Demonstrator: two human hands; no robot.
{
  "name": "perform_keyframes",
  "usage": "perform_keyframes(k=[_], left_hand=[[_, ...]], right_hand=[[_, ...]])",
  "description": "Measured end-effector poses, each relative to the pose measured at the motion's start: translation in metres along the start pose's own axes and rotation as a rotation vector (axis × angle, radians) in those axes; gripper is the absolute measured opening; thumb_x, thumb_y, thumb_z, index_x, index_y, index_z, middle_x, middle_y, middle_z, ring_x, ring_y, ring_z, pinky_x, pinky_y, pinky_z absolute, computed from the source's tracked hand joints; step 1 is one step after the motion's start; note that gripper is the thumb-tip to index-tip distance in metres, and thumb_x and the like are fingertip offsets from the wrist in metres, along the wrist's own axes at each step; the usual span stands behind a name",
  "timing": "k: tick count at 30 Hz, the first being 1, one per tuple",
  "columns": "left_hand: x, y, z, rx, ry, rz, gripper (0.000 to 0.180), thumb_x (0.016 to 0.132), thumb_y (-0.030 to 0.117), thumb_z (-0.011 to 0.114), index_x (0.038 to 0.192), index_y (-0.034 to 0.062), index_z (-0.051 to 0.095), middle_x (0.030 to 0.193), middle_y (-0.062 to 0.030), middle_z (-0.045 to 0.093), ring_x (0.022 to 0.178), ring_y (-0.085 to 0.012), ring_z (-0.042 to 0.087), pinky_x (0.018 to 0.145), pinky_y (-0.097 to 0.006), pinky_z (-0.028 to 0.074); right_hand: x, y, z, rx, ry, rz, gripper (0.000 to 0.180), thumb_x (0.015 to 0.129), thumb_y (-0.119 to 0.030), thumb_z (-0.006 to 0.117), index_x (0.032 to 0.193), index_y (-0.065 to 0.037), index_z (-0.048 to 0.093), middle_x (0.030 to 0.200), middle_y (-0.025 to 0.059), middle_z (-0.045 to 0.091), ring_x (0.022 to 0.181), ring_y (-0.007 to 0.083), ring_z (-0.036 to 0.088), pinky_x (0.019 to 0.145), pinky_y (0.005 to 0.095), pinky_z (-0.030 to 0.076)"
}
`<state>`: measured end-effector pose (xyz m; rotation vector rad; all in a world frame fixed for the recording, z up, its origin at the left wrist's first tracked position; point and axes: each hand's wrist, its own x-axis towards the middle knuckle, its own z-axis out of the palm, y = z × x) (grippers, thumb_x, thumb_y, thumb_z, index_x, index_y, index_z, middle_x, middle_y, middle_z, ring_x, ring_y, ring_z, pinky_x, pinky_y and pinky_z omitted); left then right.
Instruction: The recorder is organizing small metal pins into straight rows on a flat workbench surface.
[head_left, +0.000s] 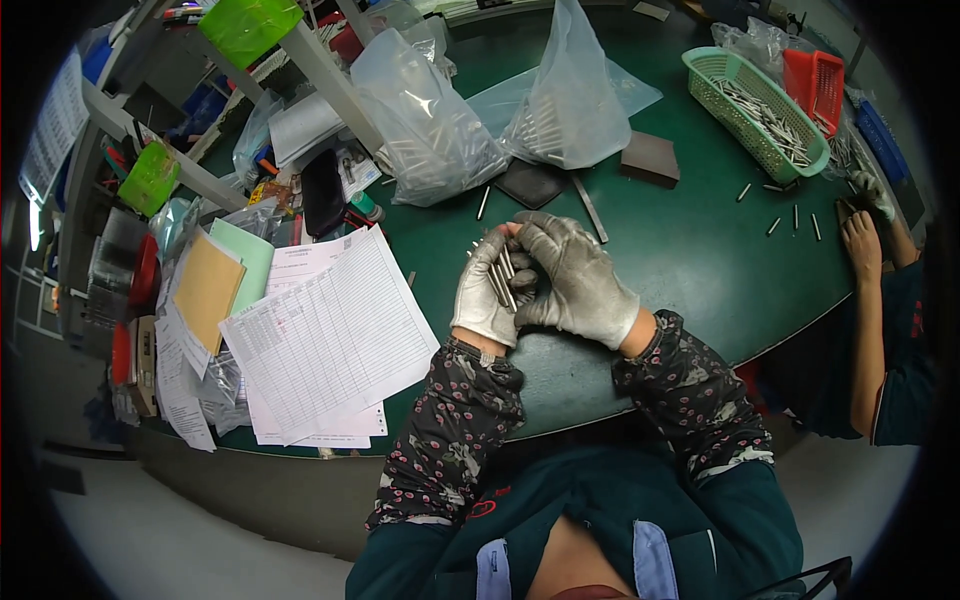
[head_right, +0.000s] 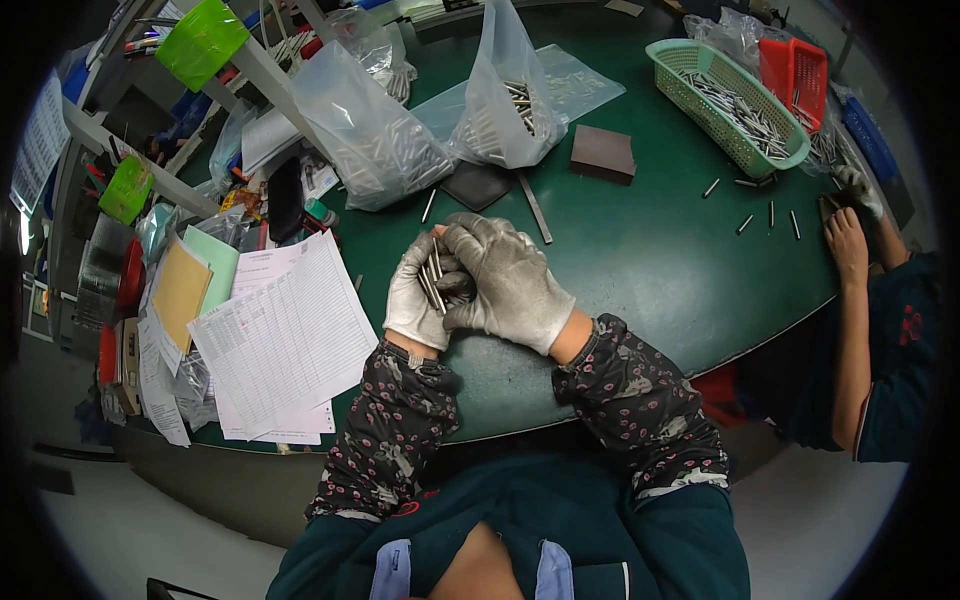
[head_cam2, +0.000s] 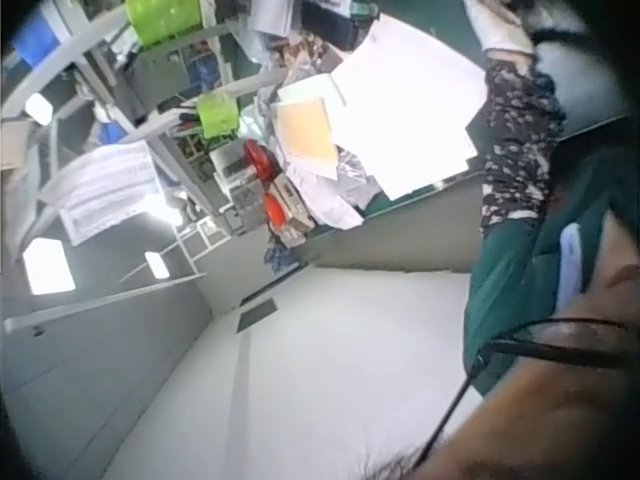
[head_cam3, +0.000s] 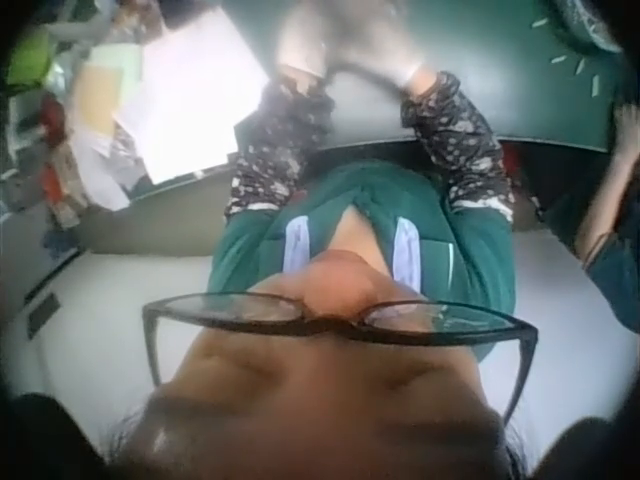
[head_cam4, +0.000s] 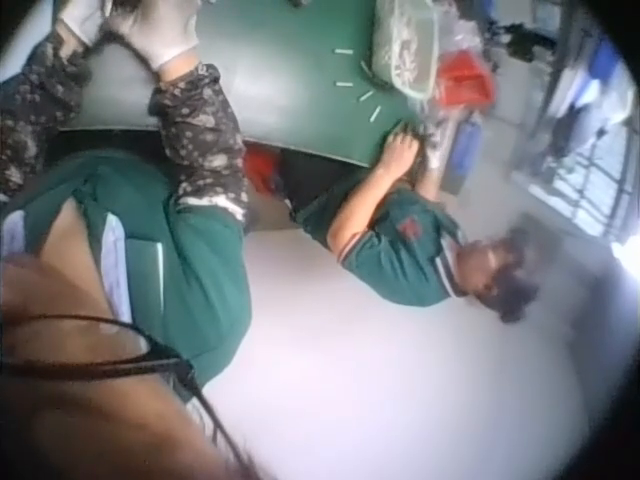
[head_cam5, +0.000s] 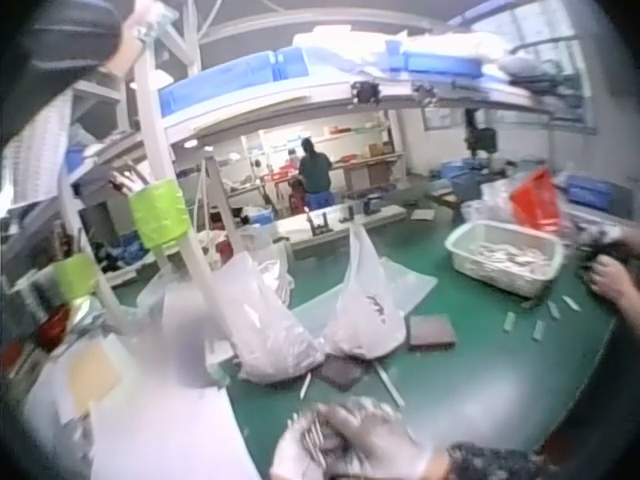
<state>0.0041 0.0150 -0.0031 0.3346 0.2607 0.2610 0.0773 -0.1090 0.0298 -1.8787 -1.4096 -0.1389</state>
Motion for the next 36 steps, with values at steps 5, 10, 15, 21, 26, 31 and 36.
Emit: perform_keyframes(k=[5, 10, 15, 21, 26, 31, 36], left_hand=[[-0.006, -0.006, 0.009, -0.039, -0.110, -0.035, 0.019, 0.088, 0.011, 0.055, 0.105, 0.0020, 0.055, 0.086, -0.0095, 0.062, 0.076, -0.0215, 0.063, 0.072, -0.033, 0.055], [-0.006, -0.005, 0.000, 0.037, -0.180, -0.100, 0.025, 0.084, 0.000, 0.054, 0.110, 0.0006, 0.052, 0.097, -0.0097, 0.061, 0.088, -0.0201, 0.062, 0.085, -0.036, 0.052], [-0.010, -0.006, 0.014, 0.201, -0.149, -0.049, 0.032, 0.081, -0.004, 0.053, 0.112, 0.0034, 0.049, 0.091, -0.0068, 0.061, 0.082, -0.0182, 0.063, 0.076, -0.030, 0.055], [-0.015, -0.006, 0.019, 0.330, -0.196, -0.022, 0.031, 0.079, -0.005, 0.055, 0.108, 0.0040, 0.052, 0.092, -0.0067, 0.061, 0.083, -0.0170, 0.063, 0.075, -0.027, 0.054], [-0.018, -0.005, 0.026, 0.386, -0.242, 0.034, 0.028, 0.079, -0.006, 0.058, 0.105, 0.0039, 0.055, 0.094, -0.0054, 0.061, 0.086, -0.0147, 0.062, 0.076, -0.027, 0.054], [-0.019, -0.002, 0.018, 0.440, -0.239, -0.066, 0.036, 0.075, -0.008, 0.060, 0.109, 0.0013, 0.053, 0.100, -0.0071, 0.061, 0.092, -0.0177, 0.061, 0.078, -0.028, 0.053], [-0.025, -0.001, 0.036, 0.481, -0.195, -0.100, 0.037, 0.075, -0.008, 0.062, 0.108, 0.0043, 0.054, 0.096, -0.0027, 0.059, 0.088, -0.0142, 0.060, 0.076, -0.024, 0.051]], right_hand=[[0.000, 0.006, 0.002, 0.033, 0.041, 0.007, 0.070, 0.063, -0.033, 0.072, 0.122, -0.002, 0.049, 0.118, 0.0143, 0.053, 0.107, 0.0334, 0.051, 0.090, 0.0415, 0.042], [0.000, 0.013, 0.002, 0.183, 0.027, 0.046, 0.075, 0.062, -0.034, 0.074, 0.124, -0.002, 0.048, 0.116, 0.0140, 0.054, 0.107, 0.0337, 0.051, 0.092, 0.0413, 0.041], [-0.002, 0.019, -0.004, 0.048, 0.020, -0.049, 0.077, 0.063, -0.043, 0.074, 0.123, -0.002, 0.048, 0.116, 0.0152, 0.053, 0.112, 0.0349, 0.048, 0.094, 0.0442, 0.038], [0.003, 0.014, -0.012, 0.007, -0.004, -0.121, 0.070, 0.061, -0.046, 0.074, 0.114, -0.004, 0.054, 0.113, 0.0162, 0.055, 0.109, 0.0333, 0.051, 0.092, 0.0432, 0.038], [0.001, 0.010, -0.009, -0.013, 0.095, -0.161, 0.062, 0.062, -0.041, 0.073, 0.110, -0.005, 0.057, 0.106, 0.0149, 0.058, 0.105, 0.0325, 0.053, 0.091, 0.0427, 0.039], [0.002, 0.013, -0.013, 0.089, -0.057, -0.318, 0.068, 0.068, -0.035, 0.073, 0.123, -0.002, 0.049, 0.114, 0.0159, 0.055, 0.111, 0.0324, 0.049, 0.095, 0.0426, 0.037], [0.001, 0.013, -0.005, 0.034, 0.037, -0.287, 0.076, 0.069, -0.024, 0.070, 0.135, -0.004, 0.038, 0.123, 0.0185, 0.048, 0.117, 0.0326, 0.046, 0.100, 0.0407, 0.034]])
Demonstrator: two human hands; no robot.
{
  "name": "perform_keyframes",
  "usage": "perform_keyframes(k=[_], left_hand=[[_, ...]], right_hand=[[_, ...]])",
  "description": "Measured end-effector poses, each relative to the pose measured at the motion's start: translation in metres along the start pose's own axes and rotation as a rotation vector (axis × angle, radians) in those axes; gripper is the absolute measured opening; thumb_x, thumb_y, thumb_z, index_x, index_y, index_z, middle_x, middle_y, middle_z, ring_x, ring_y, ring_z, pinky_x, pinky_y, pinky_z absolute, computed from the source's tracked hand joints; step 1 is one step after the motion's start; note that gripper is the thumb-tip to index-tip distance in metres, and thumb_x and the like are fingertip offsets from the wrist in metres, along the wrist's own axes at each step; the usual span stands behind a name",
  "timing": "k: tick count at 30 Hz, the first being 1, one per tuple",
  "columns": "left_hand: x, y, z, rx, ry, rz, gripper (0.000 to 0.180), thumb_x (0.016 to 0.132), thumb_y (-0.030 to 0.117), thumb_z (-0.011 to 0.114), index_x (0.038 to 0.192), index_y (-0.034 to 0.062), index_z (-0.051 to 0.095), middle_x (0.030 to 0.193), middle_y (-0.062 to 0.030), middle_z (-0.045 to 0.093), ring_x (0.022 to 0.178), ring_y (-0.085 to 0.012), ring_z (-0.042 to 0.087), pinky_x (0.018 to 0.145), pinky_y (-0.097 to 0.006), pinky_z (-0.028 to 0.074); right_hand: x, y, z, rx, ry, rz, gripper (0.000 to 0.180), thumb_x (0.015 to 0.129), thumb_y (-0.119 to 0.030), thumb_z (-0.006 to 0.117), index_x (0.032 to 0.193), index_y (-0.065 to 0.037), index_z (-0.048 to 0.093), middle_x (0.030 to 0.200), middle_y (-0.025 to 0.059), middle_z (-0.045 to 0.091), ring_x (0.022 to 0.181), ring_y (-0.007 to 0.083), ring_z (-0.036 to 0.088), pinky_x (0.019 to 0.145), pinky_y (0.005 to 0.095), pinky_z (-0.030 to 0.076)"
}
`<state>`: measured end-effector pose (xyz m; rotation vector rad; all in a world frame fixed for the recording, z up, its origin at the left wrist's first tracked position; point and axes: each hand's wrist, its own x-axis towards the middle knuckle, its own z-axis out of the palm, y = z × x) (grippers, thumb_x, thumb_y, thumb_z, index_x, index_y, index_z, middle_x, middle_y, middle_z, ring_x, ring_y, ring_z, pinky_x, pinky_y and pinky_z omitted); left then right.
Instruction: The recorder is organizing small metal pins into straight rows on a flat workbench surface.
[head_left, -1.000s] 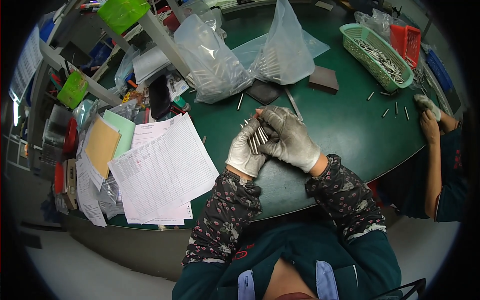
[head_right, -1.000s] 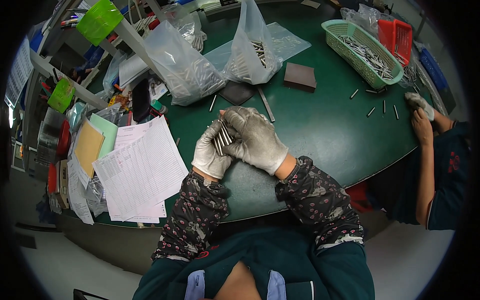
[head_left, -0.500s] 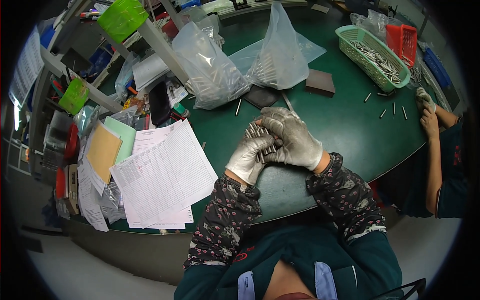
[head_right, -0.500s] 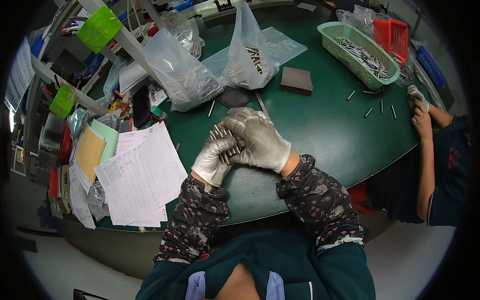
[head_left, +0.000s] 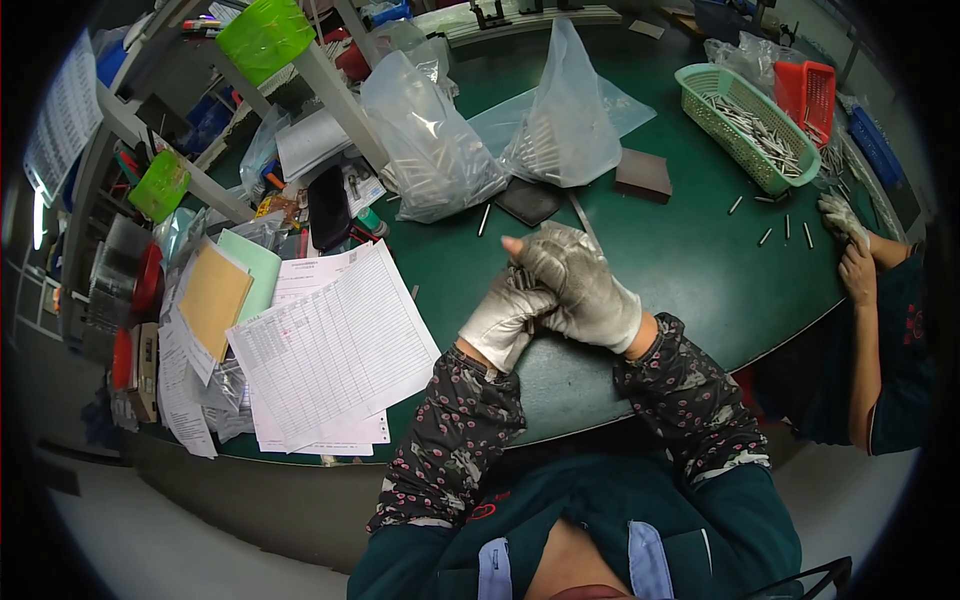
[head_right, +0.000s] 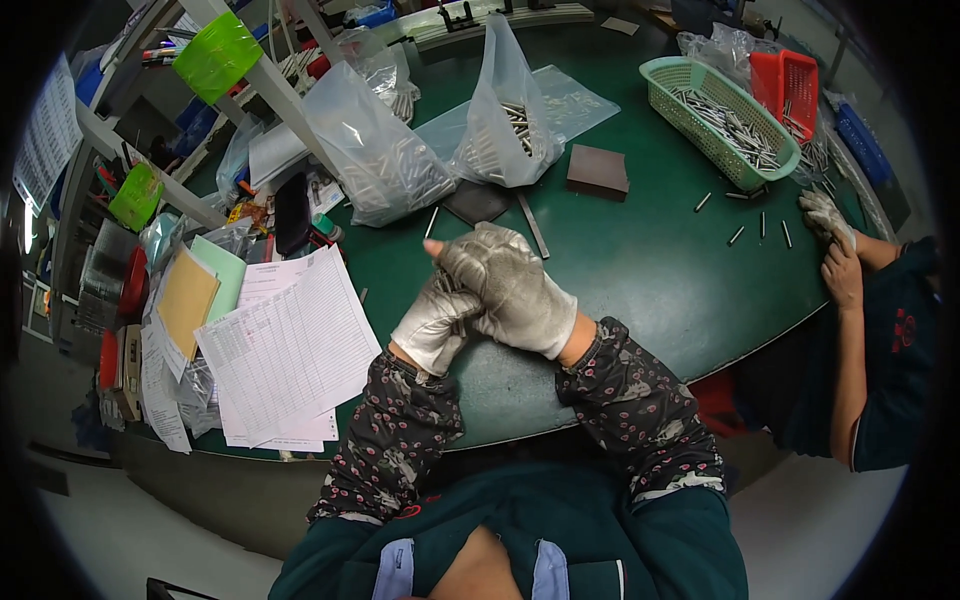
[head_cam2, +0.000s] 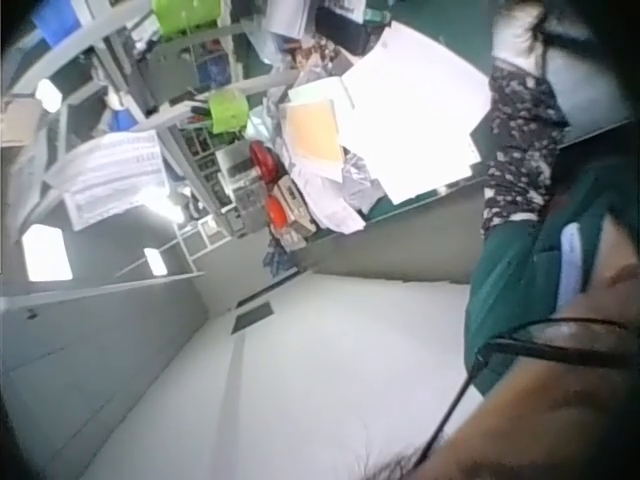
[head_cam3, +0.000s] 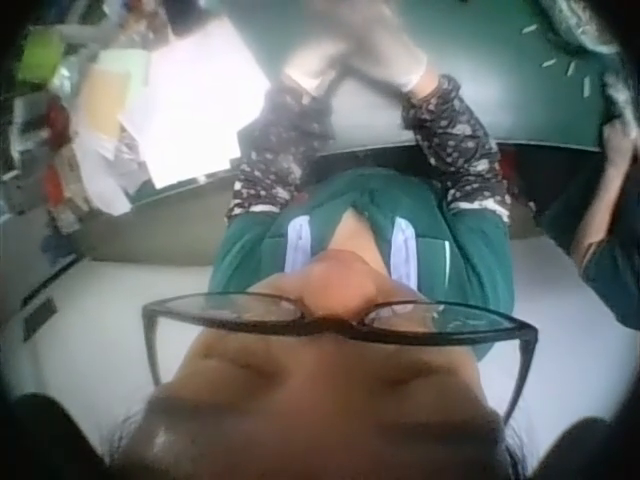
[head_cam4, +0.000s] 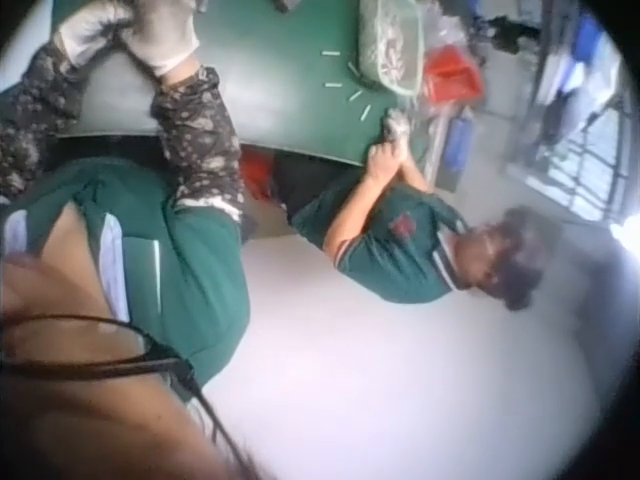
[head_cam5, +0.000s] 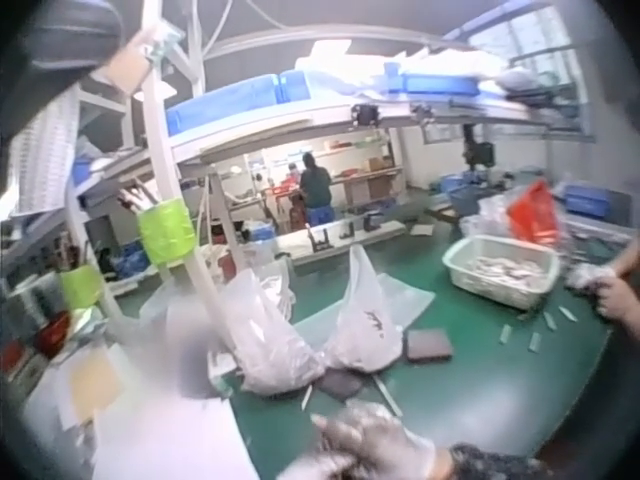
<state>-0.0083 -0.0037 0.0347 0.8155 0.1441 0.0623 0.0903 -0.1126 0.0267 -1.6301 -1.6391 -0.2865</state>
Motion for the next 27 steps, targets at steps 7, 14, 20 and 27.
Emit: perform_keyframes(k=[7, 14, 20, 27], left_hand=[[0.016, -0.019, -0.026, 0.755, 0.031, 0.498, 0.040, 0.074, -0.008, 0.065, 0.107, 0.0073, 0.050, 0.096, 0.0011, 0.054, 0.085, -0.0079, 0.055, 0.075, -0.020, 0.047], [0.023, -0.037, -0.027, 0.793, -0.029, 0.648, 0.048, 0.074, -0.010, 0.065, 0.113, 0.0082, 0.044, 0.109, -0.0020, 0.049, 0.100, -0.0120, 0.052, 0.083, -0.023, 0.045], [0.028, -0.040, -0.023, 0.815, -0.038, 0.612, 0.048, 0.076, -0.009, 0.062, 0.116, 0.0064, 0.041, 0.108, -0.0035, 0.049, 0.094, -0.0118, 0.053, 0.083, -0.022, 0.047], [0.030, -0.029, -0.025, 0.592, 0.038, 0.550, 0.046, 0.075, -0.009, 0.064, 0.112, 0.0059, 0.041, 0.101, -0.0038, 0.053, 0.091, -0.0116, 0.056, 0.077, -0.023, 0.050]], right_hand=[[-0.005, 0.011, -0.026, 1.205, 0.039, 0.637, 0.079, 0.075, -0.028, 0.069, 0.139, -0.002, 0.030, 0.134, 0.0119, 0.044, 0.119, 0.0208, 0.046, 0.102, 0.0324, 0.033], [-0.001, 0.002, -0.002, 0.707, 0.067, 0.646, 0.051, 0.080, -0.034, 0.065, 0.113, 0.003, 0.056, 0.102, 0.0110, 0.057, 0.097, 0.0189, 0.056, 0.089, 0.0293, 0.043], [-0.003, 0.006, -0.009, 1.064, 0.265, 0.777, 0.042, 0.084, -0.032, 0.063, 0.101, 0.006, 0.059, 0.099, 0.0083, 0.061, 0.097, 0.0146, 0.057, 0.085, 0.0271, 0.045], [0.010, -0.002, -0.019, 0.128, 0.189, 0.100, 0.020, 0.066, -0.012, 0.069, 0.085, -0.006, 0.064, 0.095, 0.0088, 0.063, 0.090, 0.0267, 0.056, 0.080, 0.0369, 0.042]])
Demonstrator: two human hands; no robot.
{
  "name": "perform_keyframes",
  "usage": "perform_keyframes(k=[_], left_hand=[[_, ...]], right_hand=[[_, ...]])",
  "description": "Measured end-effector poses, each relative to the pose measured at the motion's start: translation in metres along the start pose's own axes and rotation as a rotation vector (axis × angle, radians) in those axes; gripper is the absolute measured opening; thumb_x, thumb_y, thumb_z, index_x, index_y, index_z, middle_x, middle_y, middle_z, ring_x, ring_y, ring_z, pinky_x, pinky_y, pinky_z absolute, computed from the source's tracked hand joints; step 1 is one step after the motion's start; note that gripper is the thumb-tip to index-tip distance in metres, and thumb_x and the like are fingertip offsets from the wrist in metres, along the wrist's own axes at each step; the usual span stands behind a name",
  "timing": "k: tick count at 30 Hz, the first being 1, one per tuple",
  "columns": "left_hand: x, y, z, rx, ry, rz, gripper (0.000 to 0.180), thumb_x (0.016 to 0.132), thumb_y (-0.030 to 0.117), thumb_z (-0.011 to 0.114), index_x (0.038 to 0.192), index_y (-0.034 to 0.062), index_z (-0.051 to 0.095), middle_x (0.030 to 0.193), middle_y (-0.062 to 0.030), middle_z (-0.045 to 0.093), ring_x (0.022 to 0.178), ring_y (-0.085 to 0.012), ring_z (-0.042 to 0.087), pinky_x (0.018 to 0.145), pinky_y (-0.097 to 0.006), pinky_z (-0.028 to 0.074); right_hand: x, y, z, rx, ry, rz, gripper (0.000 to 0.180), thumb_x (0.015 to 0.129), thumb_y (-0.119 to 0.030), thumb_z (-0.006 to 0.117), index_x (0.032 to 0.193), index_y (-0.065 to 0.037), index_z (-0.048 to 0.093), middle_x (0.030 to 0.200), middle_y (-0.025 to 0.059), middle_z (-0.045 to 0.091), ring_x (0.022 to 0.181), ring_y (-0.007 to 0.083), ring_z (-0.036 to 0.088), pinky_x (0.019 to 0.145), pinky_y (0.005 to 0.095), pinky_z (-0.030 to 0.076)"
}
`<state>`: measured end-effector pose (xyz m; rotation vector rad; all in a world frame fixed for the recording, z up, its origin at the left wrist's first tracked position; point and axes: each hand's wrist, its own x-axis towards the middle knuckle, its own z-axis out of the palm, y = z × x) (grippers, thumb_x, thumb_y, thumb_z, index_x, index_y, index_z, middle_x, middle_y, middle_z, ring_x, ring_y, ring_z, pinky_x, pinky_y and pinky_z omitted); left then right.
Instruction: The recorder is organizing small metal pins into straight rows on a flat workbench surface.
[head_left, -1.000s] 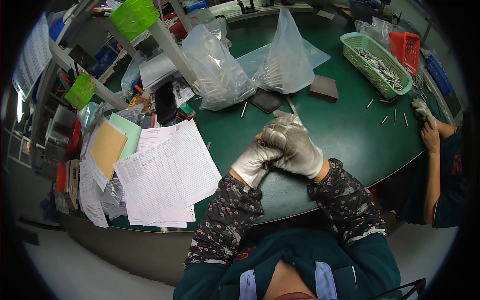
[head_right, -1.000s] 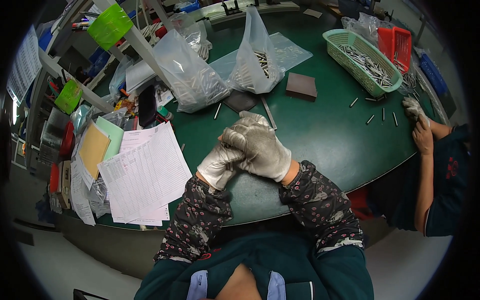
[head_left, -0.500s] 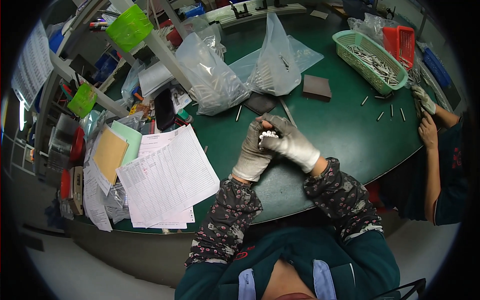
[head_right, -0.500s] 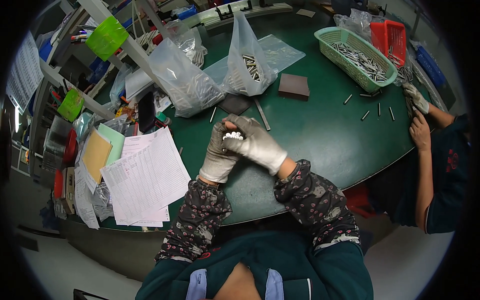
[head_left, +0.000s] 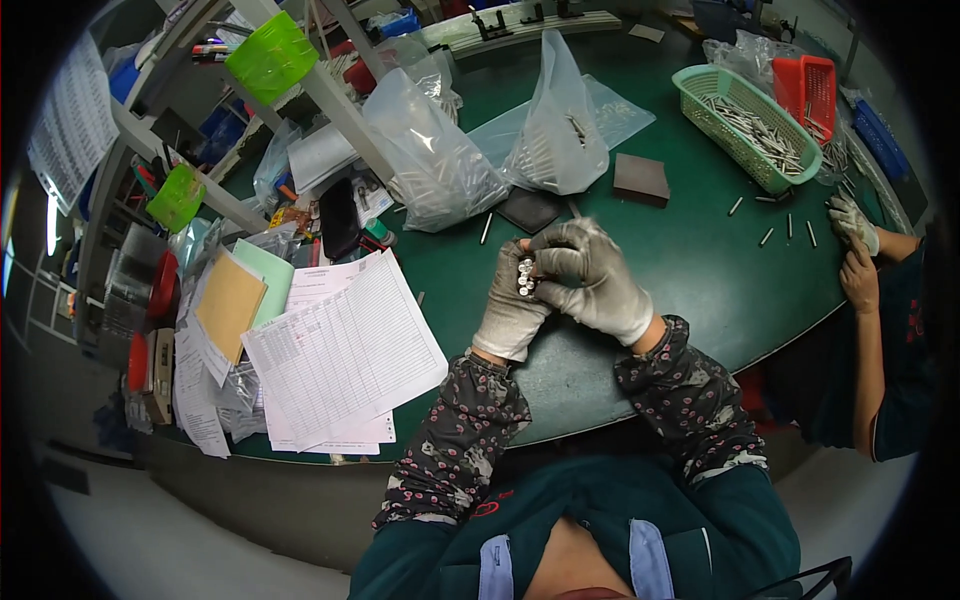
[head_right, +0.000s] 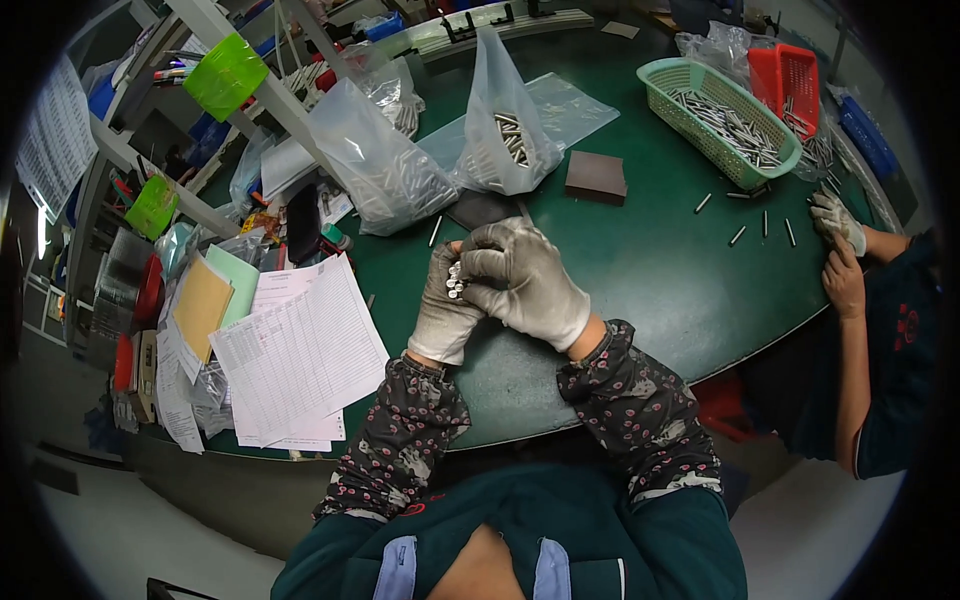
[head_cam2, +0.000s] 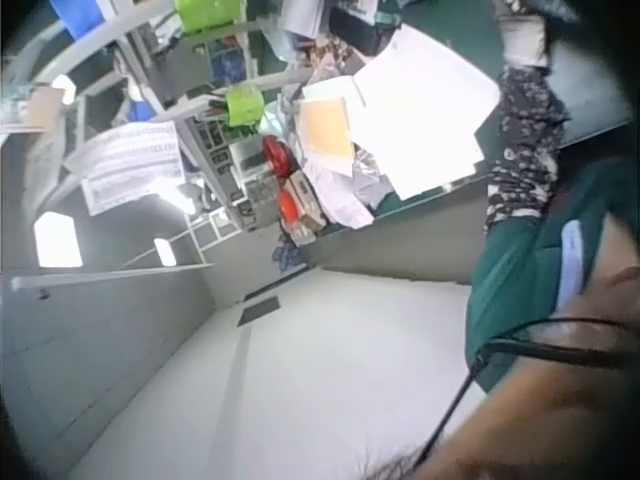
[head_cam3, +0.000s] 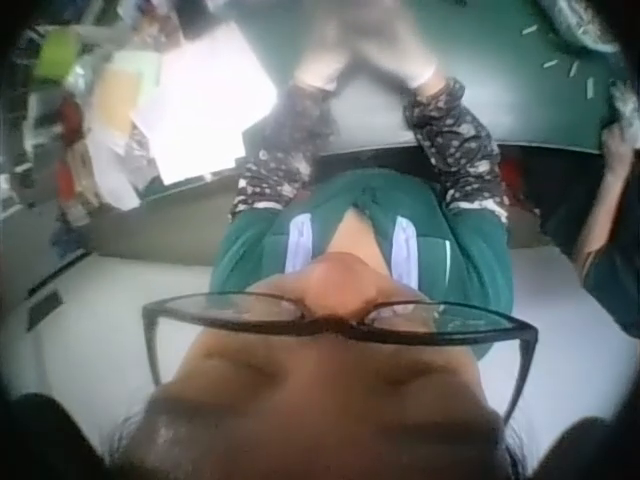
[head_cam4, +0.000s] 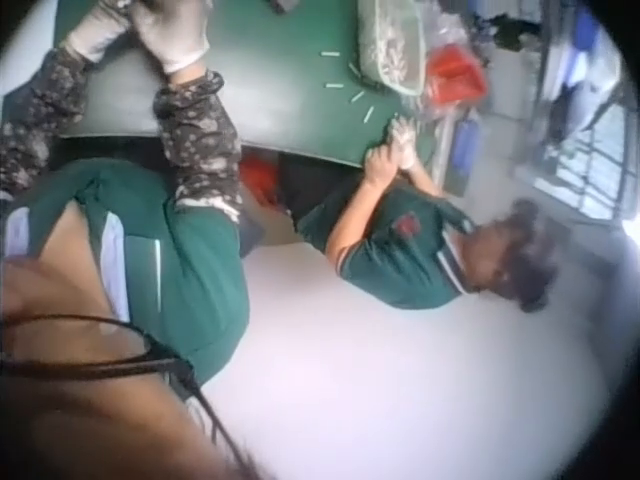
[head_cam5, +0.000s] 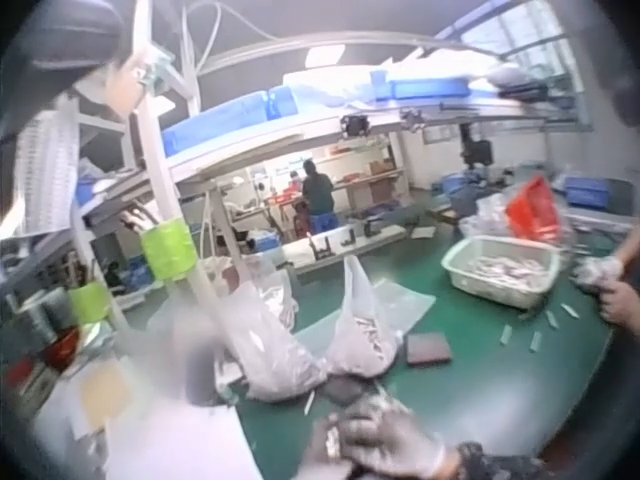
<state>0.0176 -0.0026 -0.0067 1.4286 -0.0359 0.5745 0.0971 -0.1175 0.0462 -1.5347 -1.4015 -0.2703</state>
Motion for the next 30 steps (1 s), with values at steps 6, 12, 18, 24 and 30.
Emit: perform_keyframes(k=[6, 12, 18, 24, 30], left_hand=[[-0.002, 0.000, 0.004, -0.074, 0.053, -0.208, 0.065, 0.065, -0.009, 0.069, 0.120, 0.0050, 0.038, 0.099, -0.0012, 0.056, 0.087, -0.0107, 0.057, 0.076, -0.024, 0.051], [0.001, -0.010, 0.006, -0.115, 0.036, -0.264, 0.063, 0.074, -0.005, 0.066, 0.126, 0.0040, 0.032, 0.104, -0.0033, 0.055, 0.095, -0.0120, 0.055, 0.083, -0.023, 0.048], [0.000, -0.022, 0.004, -0.014, -0.010, -0.217, 0.072, 0.077, 0.000, 0.065, 0.136, 0.0033, 0.024, 0.113, -0.0073, 0.053, 0.100, -0.0134, 0.054, 0.087, -0.024, 0.045], [-0.001, -0.027, 0.004, 0.010, -0.037, -0.198, 0.074, 0.078, -0.001, 0.061, 0.140, 0.0041, 0.021, 0.115, -0.0103, 0.055, 0.100, -0.0146, 0.055, 0.085, -0.026, 0.046], [-0.001, -0.027, 0.009, 0.207, -0.009, -0.189, 0.073, 0.078, -0.001, 0.059, 0.140, 0.0053, 0.023, 0.114, -0.0119, 0.056, 0.098, -0.0163, 0.055, 0.085, -0.028, 0.046]], right_hand=[[0.000, -0.011, 0.003, -0.210, -0.028, -0.027, 0.019, 0.065, -0.008, 0.067, 0.084, -0.005, 0.063, 0.092, 0.0099, 0.064, 0.085, 0.0296, 0.058, 0.076, 0.0391, 0.043], [-0.003, -0.010, 0.005, -0.198, -0.068, 0.100, 0.021, 0.066, -0.006, 0.066, 0.086, -0.004, 0.062, 0.094, 0.0111, 0.062, 0.088, 0.0307, 0.055, 0.078, 0.0398, 0.043], [-0.003, -0.008, 0.005, -0.173, -0.116, 0.076, 0.019, 0.064, -0.003, 0.065, 0.082, -0.002, 0.061, 0.092, 0.0120, 0.059, 0.088, 0.0309, 0.054, 0.078, 0.0391, 0.043], [-0.007, -0.008, 0.004, -0.136, -0.136, 0.114, 0.018, 0.065, -0.001, 0.063, 0.082, 0.000, 0.059, 0.093, 0.0133, 0.058, 0.086, 0.0302, 0.054, 0.078, 0.0374, 0.044], [-0.009, -0.011, 0.009, -0.240, -0.075, 0.082, 0.018, 0.066, -0.001, 0.064, 0.084, -0.001, 0.059, 0.093, 0.0131, 0.059, 0.088, 0.0300, 0.055, 0.077, 0.0369, 0.045]])
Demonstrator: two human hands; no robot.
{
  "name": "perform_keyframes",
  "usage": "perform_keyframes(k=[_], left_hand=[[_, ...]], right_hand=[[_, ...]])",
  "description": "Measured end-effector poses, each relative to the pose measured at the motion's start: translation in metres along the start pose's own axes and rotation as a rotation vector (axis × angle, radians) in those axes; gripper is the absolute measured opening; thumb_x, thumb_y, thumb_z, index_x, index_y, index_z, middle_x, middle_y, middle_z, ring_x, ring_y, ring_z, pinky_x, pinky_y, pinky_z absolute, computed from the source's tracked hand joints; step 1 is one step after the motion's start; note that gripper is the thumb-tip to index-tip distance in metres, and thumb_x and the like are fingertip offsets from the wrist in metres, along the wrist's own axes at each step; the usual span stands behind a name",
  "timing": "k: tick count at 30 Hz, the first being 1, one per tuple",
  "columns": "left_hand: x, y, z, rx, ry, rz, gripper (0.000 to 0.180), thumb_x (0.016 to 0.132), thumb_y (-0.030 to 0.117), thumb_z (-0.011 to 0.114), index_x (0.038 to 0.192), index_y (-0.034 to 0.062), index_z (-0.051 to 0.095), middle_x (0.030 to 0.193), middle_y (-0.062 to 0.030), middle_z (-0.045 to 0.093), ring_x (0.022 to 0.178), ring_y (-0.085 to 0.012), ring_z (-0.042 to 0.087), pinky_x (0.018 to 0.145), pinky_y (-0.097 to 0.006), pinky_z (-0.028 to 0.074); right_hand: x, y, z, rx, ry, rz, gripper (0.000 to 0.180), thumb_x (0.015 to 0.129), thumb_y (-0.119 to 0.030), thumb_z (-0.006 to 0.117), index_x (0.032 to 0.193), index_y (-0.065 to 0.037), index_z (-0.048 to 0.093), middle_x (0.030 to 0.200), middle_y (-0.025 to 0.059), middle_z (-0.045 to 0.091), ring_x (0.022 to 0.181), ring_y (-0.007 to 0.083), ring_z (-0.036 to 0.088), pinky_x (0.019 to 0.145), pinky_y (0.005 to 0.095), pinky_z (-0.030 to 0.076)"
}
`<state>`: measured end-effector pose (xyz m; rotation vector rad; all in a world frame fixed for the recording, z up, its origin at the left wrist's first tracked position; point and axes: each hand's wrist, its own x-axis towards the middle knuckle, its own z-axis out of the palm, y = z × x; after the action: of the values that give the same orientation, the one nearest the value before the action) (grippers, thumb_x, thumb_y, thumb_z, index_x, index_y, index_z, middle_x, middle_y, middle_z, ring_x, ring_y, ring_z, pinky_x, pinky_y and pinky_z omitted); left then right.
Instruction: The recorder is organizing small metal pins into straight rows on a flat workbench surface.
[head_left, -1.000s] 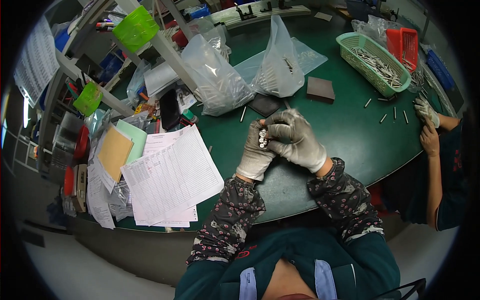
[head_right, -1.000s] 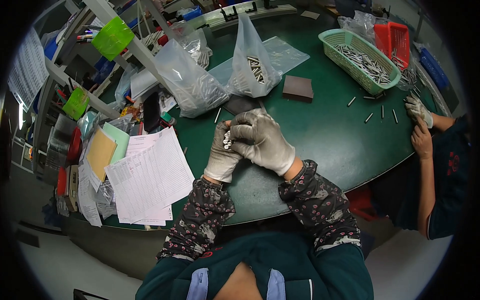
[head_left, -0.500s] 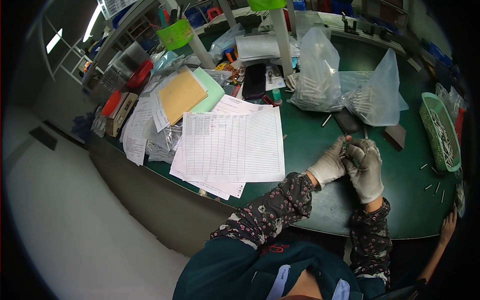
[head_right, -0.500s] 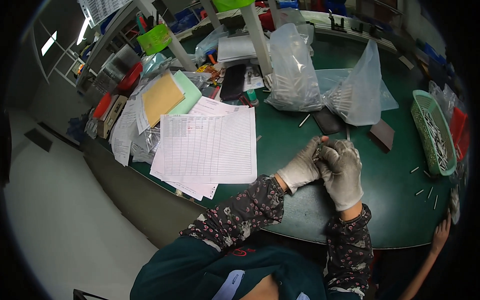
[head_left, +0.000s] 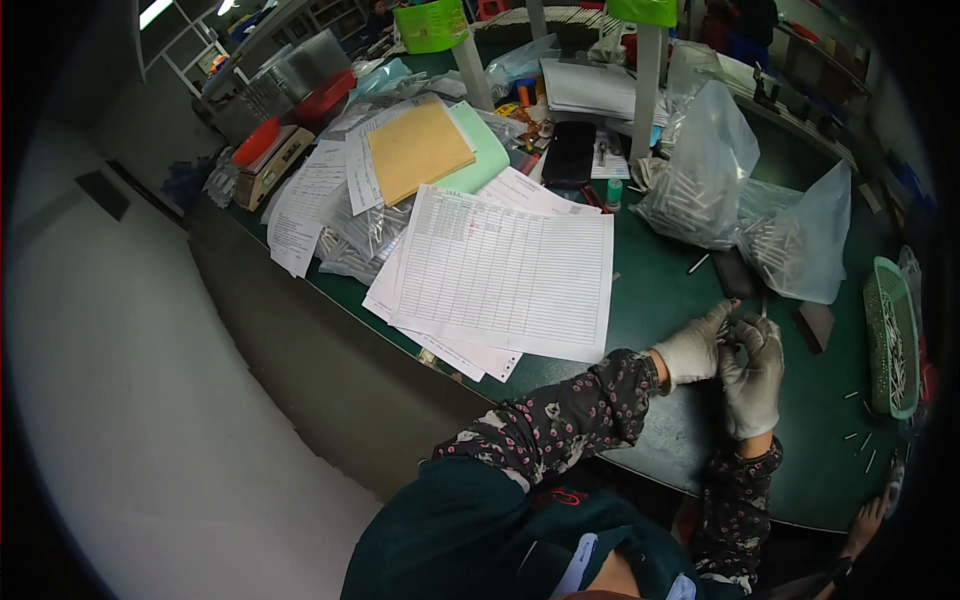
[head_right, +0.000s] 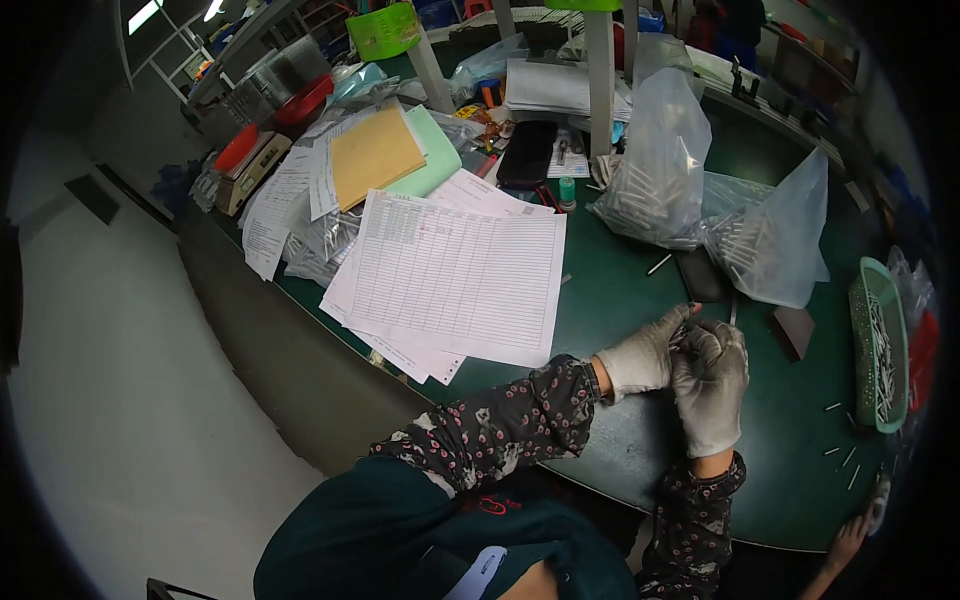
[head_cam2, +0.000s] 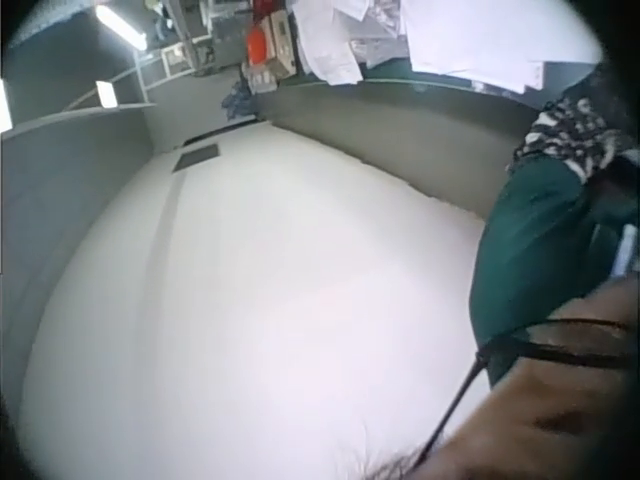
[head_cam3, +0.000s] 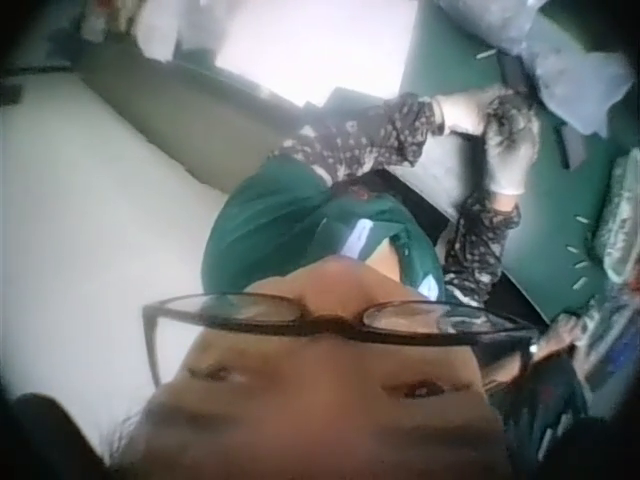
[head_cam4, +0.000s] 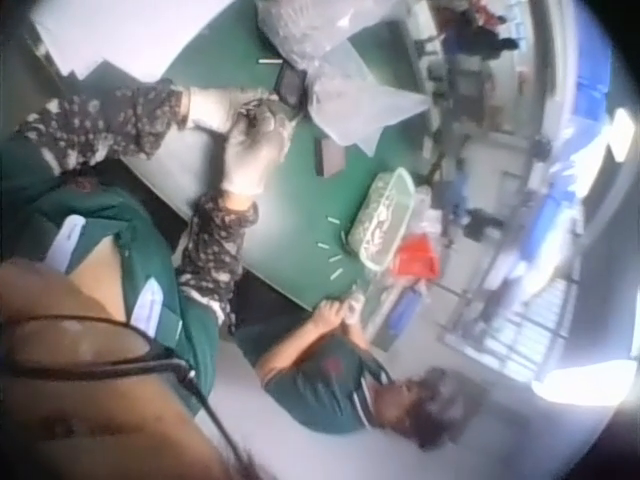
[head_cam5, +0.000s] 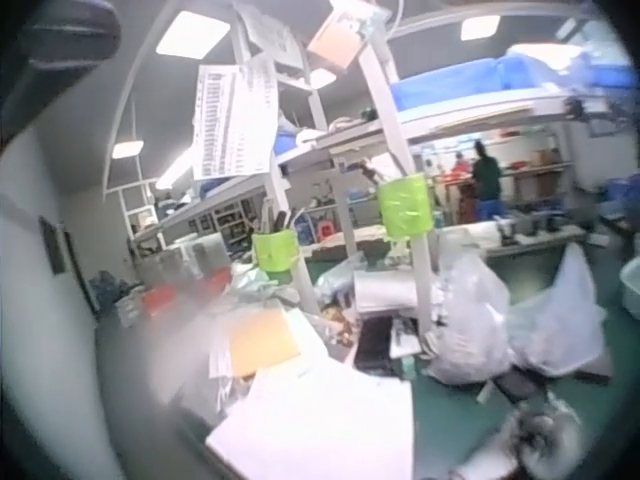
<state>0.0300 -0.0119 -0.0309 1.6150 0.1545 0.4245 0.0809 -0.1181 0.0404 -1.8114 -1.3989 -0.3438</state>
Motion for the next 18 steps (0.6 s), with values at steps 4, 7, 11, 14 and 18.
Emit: perform_keyframes(k=[4, 7, 11, 14, 18], left_hand=[[-0.001, 0.013, -0.009, -0.150, -0.074, -0.100, 0.076, 0.076, -0.006, 0.061, 0.140, 0.0068, 0.022, 0.115, -0.0074, 0.052, 0.103, -0.0143, 0.052, 0.085, -0.025, 0.046], [-0.004, 0.023, -0.012, -0.366, -0.074, -0.138, 0.077, 0.074, -0.009, 0.062, 0.139, 0.0076, 0.024, 0.116, -0.0055, 0.051, 0.105, -0.0141, 0.052, 0.085, -0.024, 0.046], [-0.005, 0.033, -0.020, -0.394, -0.071, -0.261, 0.064, 0.073, -0.004, 0.066, 0.129, 0.0068, 0.036, 0.090, -0.0015, 0.055, 0.073, -0.0080, 0.052, 0.060, -0.021, 0.045], [-0.006, 0.033, -0.029, -0.562, -0.144, -0.409, 0.046, 0.079, 0.002, 0.062, 0.121, 0.0061, 0.044, 0.087, -0.0008, 0.056, 0.065, -0.0053, 0.051, 0.046, -0.017, 0.038], [-0.013, 0.039, -0.028, -0.923, -0.061, -0.435, 0.034, 0.082, 0.005, 0.058, 0.115, 0.0066, 0.049, 0.090, -0.0028, 0.059, 0.068, -0.0058, 0.056, 0.045, -0.015, 0.038]], right_hand=[[0.002, 0.012, 0.004, 0.177, -0.012, 0.069, 0.018, 0.066, -0.007, 0.063, 0.082, 0.000, 0.060, 0.091, 0.0137, 0.059, 0.085, 0.0306, 0.055, 0.077, 0.0381, 0.043], [0.005, 0.016, 0.002, 0.284, -0.016, 0.124, 0.019, 0.066, -0.012, 0.064, 0.082, -0.001, 0.060, 0.087, 0.0123, 0.059, 0.083, 0.0285, 0.056, 0.079, 0.0365, 0.043], [0.004, 0.018, -0.004, 0.601, 0.200, 0.324, 0.016, 0.071, -0.005, 0.064, 0.086, -0.002, 0.058, 0.091, 0.0085, 0.061, 0.086, 0.0204, 0.055, 0.075, 0.0312, 0.045], [-0.003, 0.018, -0.006, 0.435, 0.235, 0.165, 0.016, 0.071, 0.000, 0.064, 0.085, -0.004, 0.057, 0.097, 0.0095, 0.060, 0.088, 0.0191, 0.057, 0.078, 0.0298, 0.043], [0.001, 0.012, -0.008, 0.341, -0.001, -0.101, 0.028, 0.067, 0.002, 0.059, 0.093, -0.006, 0.063, 0.105, 0.0114, 0.060, 0.093, 0.0304, 0.057, 0.078, 0.0368, 0.047]])
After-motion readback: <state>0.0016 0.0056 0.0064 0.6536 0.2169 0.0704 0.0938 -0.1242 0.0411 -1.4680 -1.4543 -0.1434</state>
